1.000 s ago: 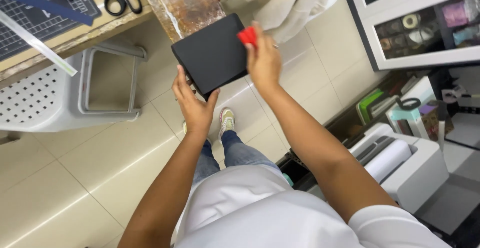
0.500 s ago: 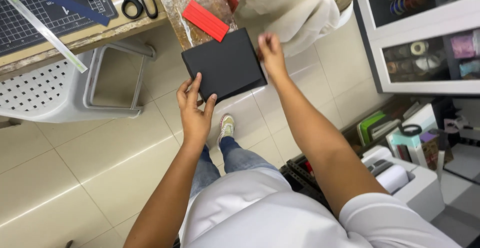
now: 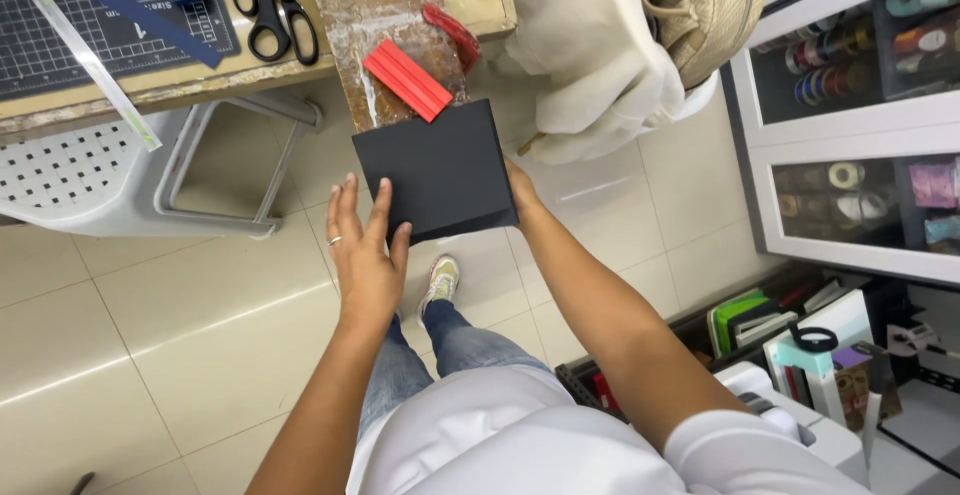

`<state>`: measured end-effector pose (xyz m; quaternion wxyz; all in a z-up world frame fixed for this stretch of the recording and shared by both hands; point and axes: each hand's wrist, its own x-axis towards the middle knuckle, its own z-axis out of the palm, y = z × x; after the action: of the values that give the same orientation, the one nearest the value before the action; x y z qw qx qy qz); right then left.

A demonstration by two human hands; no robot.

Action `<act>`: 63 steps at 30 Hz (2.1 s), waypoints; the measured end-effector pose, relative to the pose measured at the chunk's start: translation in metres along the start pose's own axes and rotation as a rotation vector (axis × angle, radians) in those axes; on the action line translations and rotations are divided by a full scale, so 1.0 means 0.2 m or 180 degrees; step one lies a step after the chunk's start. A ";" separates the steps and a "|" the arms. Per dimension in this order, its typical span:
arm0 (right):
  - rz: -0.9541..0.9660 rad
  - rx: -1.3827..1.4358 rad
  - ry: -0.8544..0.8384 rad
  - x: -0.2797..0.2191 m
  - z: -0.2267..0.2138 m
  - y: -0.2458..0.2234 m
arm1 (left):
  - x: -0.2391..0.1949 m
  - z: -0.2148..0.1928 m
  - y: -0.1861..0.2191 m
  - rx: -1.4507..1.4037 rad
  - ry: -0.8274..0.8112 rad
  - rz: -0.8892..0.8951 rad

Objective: Wrapping a small box with black paper using glue and a squeegee

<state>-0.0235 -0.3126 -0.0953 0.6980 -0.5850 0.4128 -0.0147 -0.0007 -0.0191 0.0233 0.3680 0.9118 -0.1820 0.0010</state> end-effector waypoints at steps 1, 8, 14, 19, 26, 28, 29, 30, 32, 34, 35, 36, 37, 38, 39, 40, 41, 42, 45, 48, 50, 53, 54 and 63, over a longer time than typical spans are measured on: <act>0.0055 0.0041 0.0012 0.00 -0.04 0.00 | 0.06 0.02 0.04 0.0001 0.0027 0.0000; 0.0133 0.0065 -0.0157 -0.12 -0.07 -0.01 | 0.50 0.18 0.15 0.0210 -0.0437 0.0102; 0.0115 0.0210 -0.0112 -0.19 0.01 -0.01 | 0.59 0.21 0.15 0.0351 0.0229 0.0083; -0.0542 0.0048 -0.0099 -0.42 0.04 -0.11 | 0.24 -0.04 0.35 -0.0665 0.0345 -0.0369; -0.1141 -0.0891 -0.0155 -0.61 0.20 -0.28 | 0.17 0.02 0.16 -0.1206 -0.0319 -0.0774; -0.1020 -0.1057 -0.0090 -0.61 0.22 -0.32 | 0.15 0.04 0.19 -0.0885 -0.0230 -0.0494; -0.0945 -0.1277 -0.0027 -0.61 0.22 -0.35 | 0.13 0.03 0.23 -0.0432 -0.0402 -0.0287; -0.0916 -0.1489 0.0033 -0.58 0.22 -0.40 | 0.14 0.04 0.26 0.0024 -0.0531 -0.0053; -0.1436 -0.1530 0.0275 -0.45 0.22 -0.45 | 0.13 0.05 0.31 0.0195 -0.0815 0.0087; -0.1907 -0.1571 0.0543 -0.26 0.26 -0.51 | 0.14 0.09 0.33 0.0365 -0.1146 0.0220; -0.1970 -0.1406 0.0467 -0.13 0.29 -0.54 | 0.16 0.12 0.33 0.0567 -0.1404 0.0395; -0.2039 -0.1243 0.0381 0.00 0.34 -0.59 | 0.19 0.15 0.33 0.0771 -0.1649 0.0565; -0.2034 -0.1234 0.0402 0.11 0.43 -0.64 | 0.18 0.16 0.32 0.0773 -0.1661 0.0583; -0.2249 -0.1079 0.0671 0.25 0.54 -0.71 | 0.21 0.18 0.32 0.0835 -0.1724 0.0686; -0.2461 -0.0917 0.0939 0.38 0.64 -0.79 | 0.24 0.20 0.32 0.0897 -0.1787 0.0788; -0.2491 -0.0890 0.0945 0.26 0.79 -0.94 | 0.23 0.25 0.29 0.0919 -0.1760 0.0810; -0.2731 -0.0996 0.0931 0.14 0.93 -1.09 | 0.22 0.30 0.25 0.1119 -0.1347 0.1068; -0.2940 -0.1119 0.0941 0.00 1.06 -1.21 | 0.19 0.36 0.22 0.1294 -0.0962 0.1326; -0.1800 -0.2476 0.0179 -0.21 1.42 -1.40 | 0.19 0.37 0.19 0.1299 -0.1123 0.1590; -0.2028 -0.3654 0.0013 0.03 1.53 -1.28 | 0.18 0.45 0.12 0.0894 -0.1380 0.1770; -0.1714 -0.3999 -0.0018 0.03 1.56 -1.38 | 0.23 0.38 0.15 0.1046 -0.1550 0.1798; -0.1405 -0.4683 -0.0018 0.04 1.53 -1.56 | 0.27 0.30 0.18 0.1256 -0.1773 0.1891; -0.1440 -0.5022 0.0005 0.04 1.51 -1.63 | 0.28 0.27 0.18 0.1334 -0.1822 0.1948; -0.2529 -0.5299 0.1427 1.01 1.69 -1.55 | 0.26 0.29 0.15 0.1032 -0.1582 0.2037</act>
<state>0.4535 -0.2399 0.0408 -0.0947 -0.9759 0.1858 -0.0641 0.0303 -0.0950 0.0070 0.1462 0.8280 -0.5360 -0.0760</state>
